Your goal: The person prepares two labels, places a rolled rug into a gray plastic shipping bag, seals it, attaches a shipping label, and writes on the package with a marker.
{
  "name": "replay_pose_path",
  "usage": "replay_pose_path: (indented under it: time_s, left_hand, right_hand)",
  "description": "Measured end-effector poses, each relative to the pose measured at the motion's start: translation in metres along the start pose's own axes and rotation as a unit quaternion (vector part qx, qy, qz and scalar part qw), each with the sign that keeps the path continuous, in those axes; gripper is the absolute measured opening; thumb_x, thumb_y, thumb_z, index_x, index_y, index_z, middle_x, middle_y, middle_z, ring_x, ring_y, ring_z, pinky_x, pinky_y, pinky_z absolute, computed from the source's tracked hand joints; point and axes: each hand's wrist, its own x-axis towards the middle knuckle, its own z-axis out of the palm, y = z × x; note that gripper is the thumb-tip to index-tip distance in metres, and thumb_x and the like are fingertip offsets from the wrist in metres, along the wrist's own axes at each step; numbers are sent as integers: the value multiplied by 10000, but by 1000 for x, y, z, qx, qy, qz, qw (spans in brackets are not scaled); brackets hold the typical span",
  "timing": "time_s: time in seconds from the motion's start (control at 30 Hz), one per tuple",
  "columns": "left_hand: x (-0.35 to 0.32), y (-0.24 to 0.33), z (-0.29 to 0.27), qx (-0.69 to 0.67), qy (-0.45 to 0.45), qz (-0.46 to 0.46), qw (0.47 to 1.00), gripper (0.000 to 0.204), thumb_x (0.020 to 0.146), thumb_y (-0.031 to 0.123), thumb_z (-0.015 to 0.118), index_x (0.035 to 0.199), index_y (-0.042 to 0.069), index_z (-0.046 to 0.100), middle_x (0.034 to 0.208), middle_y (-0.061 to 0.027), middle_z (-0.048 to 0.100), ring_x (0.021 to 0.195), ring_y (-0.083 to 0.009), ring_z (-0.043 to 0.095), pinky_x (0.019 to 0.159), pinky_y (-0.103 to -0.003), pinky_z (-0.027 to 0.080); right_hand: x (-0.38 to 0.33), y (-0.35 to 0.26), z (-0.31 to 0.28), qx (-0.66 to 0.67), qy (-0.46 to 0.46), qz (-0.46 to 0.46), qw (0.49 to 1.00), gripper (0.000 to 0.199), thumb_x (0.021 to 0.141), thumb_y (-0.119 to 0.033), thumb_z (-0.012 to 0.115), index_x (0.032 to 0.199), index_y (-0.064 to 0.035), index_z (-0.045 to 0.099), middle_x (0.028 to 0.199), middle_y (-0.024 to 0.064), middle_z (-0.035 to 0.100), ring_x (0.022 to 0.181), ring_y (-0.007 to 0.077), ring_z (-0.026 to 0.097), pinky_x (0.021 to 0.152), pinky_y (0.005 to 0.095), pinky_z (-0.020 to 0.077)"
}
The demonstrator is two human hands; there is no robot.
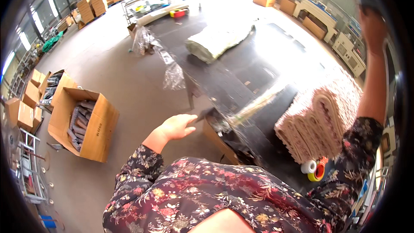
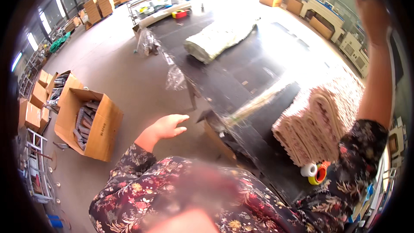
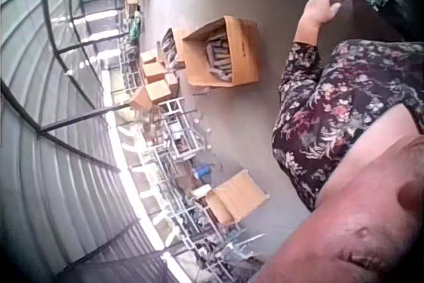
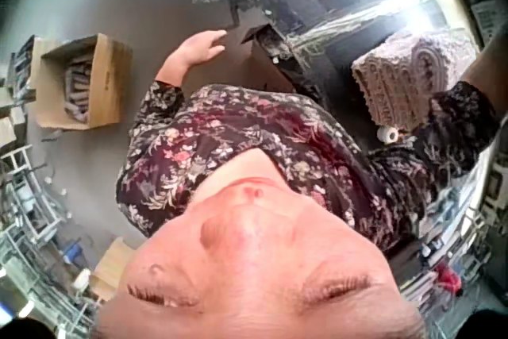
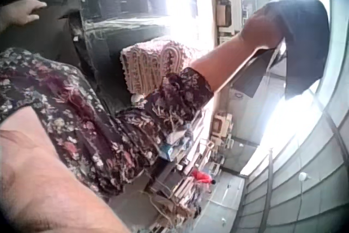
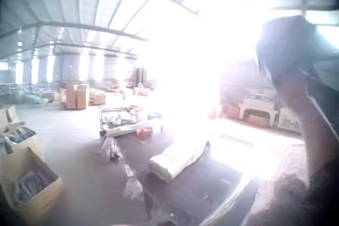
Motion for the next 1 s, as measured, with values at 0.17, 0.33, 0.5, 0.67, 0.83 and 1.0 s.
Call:
replay_pose_path:
  time_s: [0.17,0.33,0.5,0.67,0.83,1.0]
  left_hand:
    - [-92,-110,-45,-17,79,-82,993,519,919,299,639,1343,17,539,1324,-197,592,1233,-341,554,1046,-411,444]
    - [-100,-171,-88,-75,113,-115,984,530,913,280,649,1351,5,533,1343,-197,583,1238,-335,557,1053,-397,441]
    - [-87,-214,-123,-109,119,-163,973,524,918,277,648,1362,24,533,1342,-184,588,1219,-315,577,1040,-386,457]
    - [-18,-284,-172,-48,129,-117,984,532,907,264,656,1367,27,528,1353,-180,581,1233,-320,567,1051,-393,451]
    - [70,-351,-236,-31,199,-90,975,695,850,298,716,1429,23,445,1451,-183,480,1341,-337,456,1114,-409,383]
    - [180,-392,-297,95,250,40,963,1016,753,420,792,1537,73,247,1604,-142,231,1464,-359,244,1186,-464,260]
  right_hand:
    - [94,-270,-11,176,-86,-57,979,212,873,-315,632,878,-112,692,792,118,651,723,299,638,677,400,513]
    - [134,-428,-3,237,22,-149,960,114,754,-139,622,812,-117,717,810,87,697,754,262,693,670,381,556]
    - [145,-589,-7,388,6,-170,906,105,735,-200,604,714,-142,689,778,49,673,811,243,670,728,396,525]
    - [135,-730,13,515,29,-220,828,119,725,-240,606,698,-175,702,813,25,677,865,235,656,730,387,515]
    - [98,-846,20,626,36,-293,722,106,674,-269,612,607,-205,666,719,-28,658,778,197,637,669,357,474]
    - [66,-862,27,648,-94,-373,658,154,734,-317,633,661,-193,687,776,-35,667,889,188,603,692,340,482]
